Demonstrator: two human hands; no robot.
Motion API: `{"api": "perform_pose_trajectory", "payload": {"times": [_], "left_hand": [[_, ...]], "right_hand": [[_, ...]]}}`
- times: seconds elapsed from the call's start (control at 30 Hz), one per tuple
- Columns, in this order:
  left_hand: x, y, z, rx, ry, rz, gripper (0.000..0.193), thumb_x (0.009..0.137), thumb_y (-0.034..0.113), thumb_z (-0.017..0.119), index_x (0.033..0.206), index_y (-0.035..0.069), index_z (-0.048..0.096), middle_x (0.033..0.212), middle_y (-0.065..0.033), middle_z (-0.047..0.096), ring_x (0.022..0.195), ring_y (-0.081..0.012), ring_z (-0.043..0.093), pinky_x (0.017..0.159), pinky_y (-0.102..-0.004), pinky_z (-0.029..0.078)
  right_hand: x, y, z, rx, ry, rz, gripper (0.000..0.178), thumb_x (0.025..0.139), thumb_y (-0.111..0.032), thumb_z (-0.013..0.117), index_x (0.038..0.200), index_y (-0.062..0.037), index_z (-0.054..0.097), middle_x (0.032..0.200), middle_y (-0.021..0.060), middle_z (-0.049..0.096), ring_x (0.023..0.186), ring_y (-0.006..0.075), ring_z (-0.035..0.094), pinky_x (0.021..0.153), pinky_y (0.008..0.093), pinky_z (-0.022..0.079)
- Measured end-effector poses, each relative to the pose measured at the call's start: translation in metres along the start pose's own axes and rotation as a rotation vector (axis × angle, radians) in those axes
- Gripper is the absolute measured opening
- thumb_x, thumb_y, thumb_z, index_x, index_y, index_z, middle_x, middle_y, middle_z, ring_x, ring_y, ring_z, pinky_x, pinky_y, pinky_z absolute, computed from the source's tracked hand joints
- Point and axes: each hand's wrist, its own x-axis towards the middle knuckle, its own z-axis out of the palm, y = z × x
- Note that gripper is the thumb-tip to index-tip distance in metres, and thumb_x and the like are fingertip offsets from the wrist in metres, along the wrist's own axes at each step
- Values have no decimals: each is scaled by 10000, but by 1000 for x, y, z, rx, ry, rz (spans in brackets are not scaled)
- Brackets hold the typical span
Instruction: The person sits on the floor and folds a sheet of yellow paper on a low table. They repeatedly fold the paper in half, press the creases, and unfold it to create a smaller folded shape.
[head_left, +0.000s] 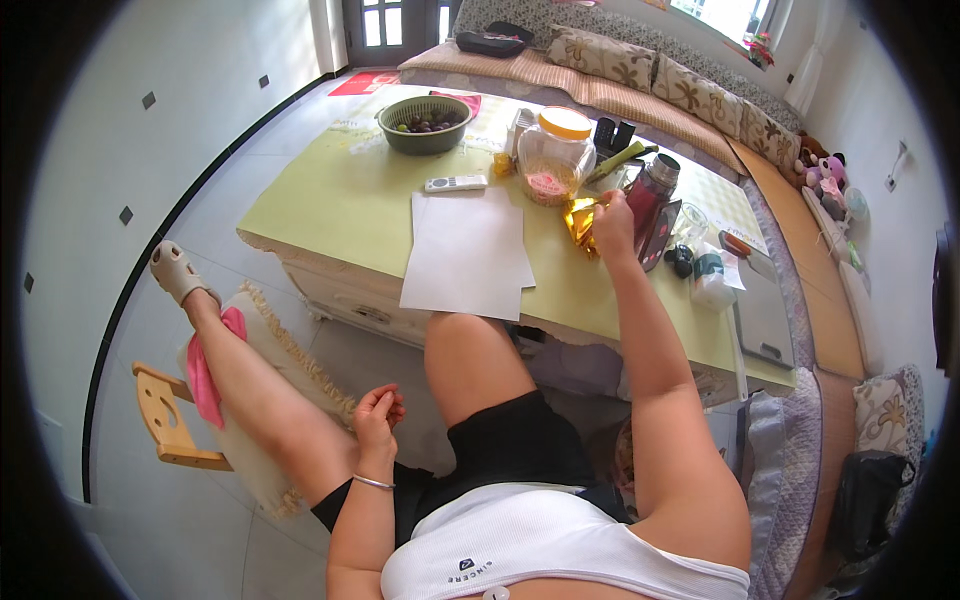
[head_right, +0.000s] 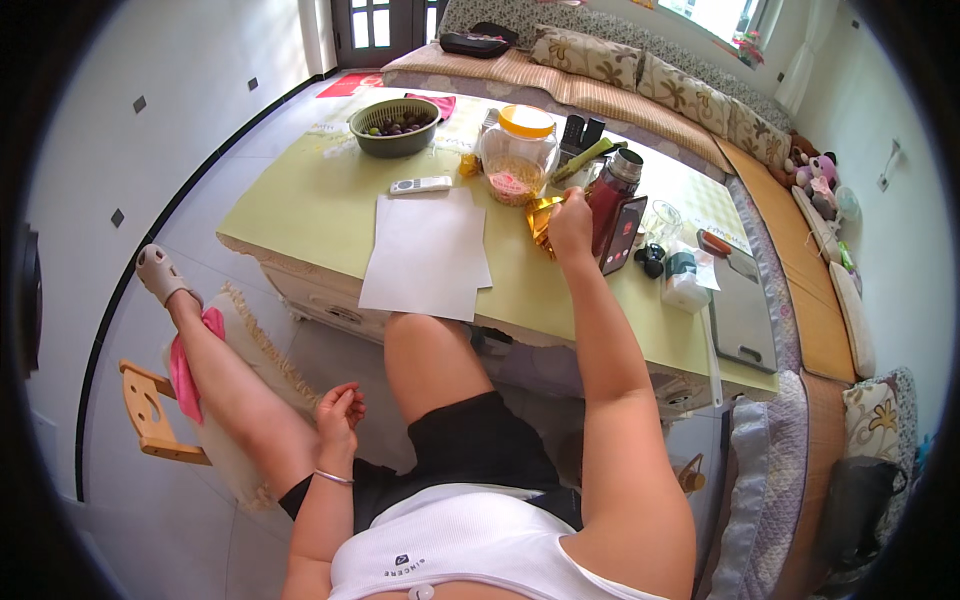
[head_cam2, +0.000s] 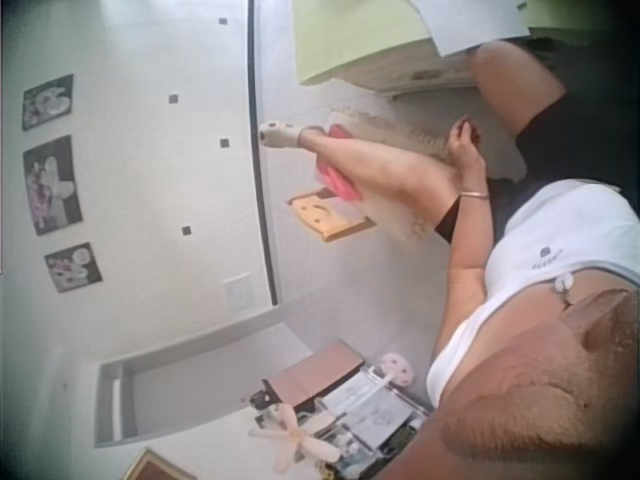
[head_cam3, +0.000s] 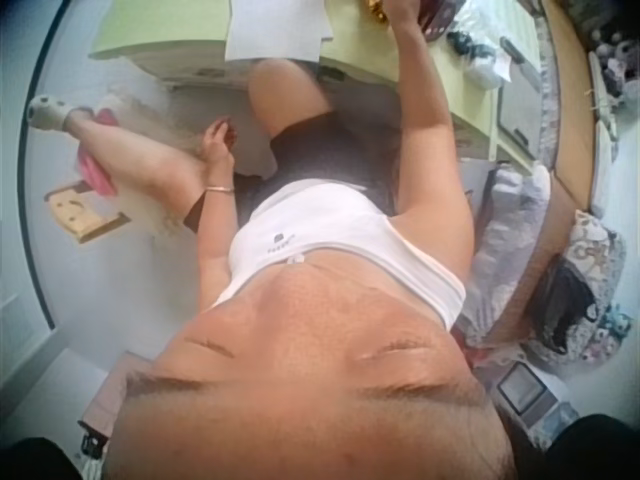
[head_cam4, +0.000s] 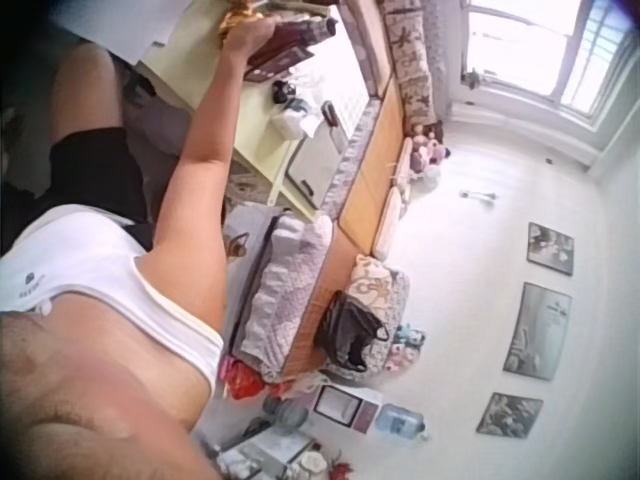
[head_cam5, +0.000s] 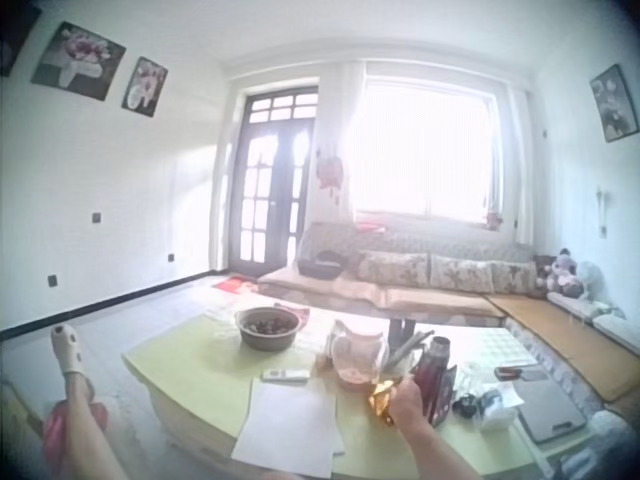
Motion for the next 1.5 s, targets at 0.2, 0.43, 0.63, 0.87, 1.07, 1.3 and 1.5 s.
{"api": "perform_pose_trajectory", "payload": {"times": [0.2, 0.43, 0.63, 0.87, 1.07, 1.3, 1.5], "left_hand": [[6, 9, -1, 11, 3, -6, 131, 938, 107, 606, 1034, 44, 668, 815, -42, 688, 613, -118, 623, 549, -226, 507], [0, 7, 1, 15, 1, -36, 129, 944, 97, 599, 1014, 27, 683, 812, -44, 689, 618, -107, 612, 554, -223, 491], [2, -2, 3, 41, -29, -58, 119, 939, 119, 610, 1014, 53, 677, 811, -43, 690, 617, -115, 621, 555, -228, 501], [2, -3, 3, 126, 58, -76, 160, 919, 136, 630, 1019, 23, 683, 817, -53, 688, 632, -129, 616, 570, -250, 484], [3, -6, 3, 150, -56, 4, 210, 928, 149, 606, 1071, 16, 684, 855, -63, 683, 682, -120, 607, 602, -259, 491], [-7, -5, -1, 181, -45, -33, 213, 940, 157, 600, 1078, 19, 685, 867, -64, 688, 693, -117, 611, 615, -260, 497], [-5, -1, 0, 205, -55, -68, 200, 939, 152, 604, 1065, 26, 694, 879, -64, 700, 678, -130, 625, 609, -251, 501]], "right_hand": [[13, 14, 31, -158, -116, -40, 153, 876, -26, 480, 952, 28, 601, 937, 294, 659, 924, 450, 647, 801, 492, 530], [15, 19, 30, -294, -254, -99, 151, 856, -41, 517, 906, 2, 653, 950, 253, 679, 947, 414, 657, 834, 466, 529], [19, 52, 33, -174, -251, -2, 238, 823, -49, 530, 947, -23, 731, 941, 235, 697, 917, 353, 681, 821, 402, 526], [20, 40, 36, -403, -263, -47, 244, 885, -149, 595, 1121, -112, 642, 977, 195, 689, 961, 388, 673, 799, 485, 550], [-14, -26, 3, -417, -276, -246, 319, 914, -194, 581, 1216, -116, 648, 1102, 166, 678, 1010, 352, 658, 835, 448, 532], [-57, -44, 17, 4, -387, -425, 249, 884, -133, 586, 1105, -70, 682, 1006, 198, 687, 947, 365, 669, 798, 450, 534], [-103, -96, 12, 71, -558, -527, 163, 880, -207, 610, 990, -131, 704, 927, 141, 691, 861, 341, 676, 746, 444, 546]]}}
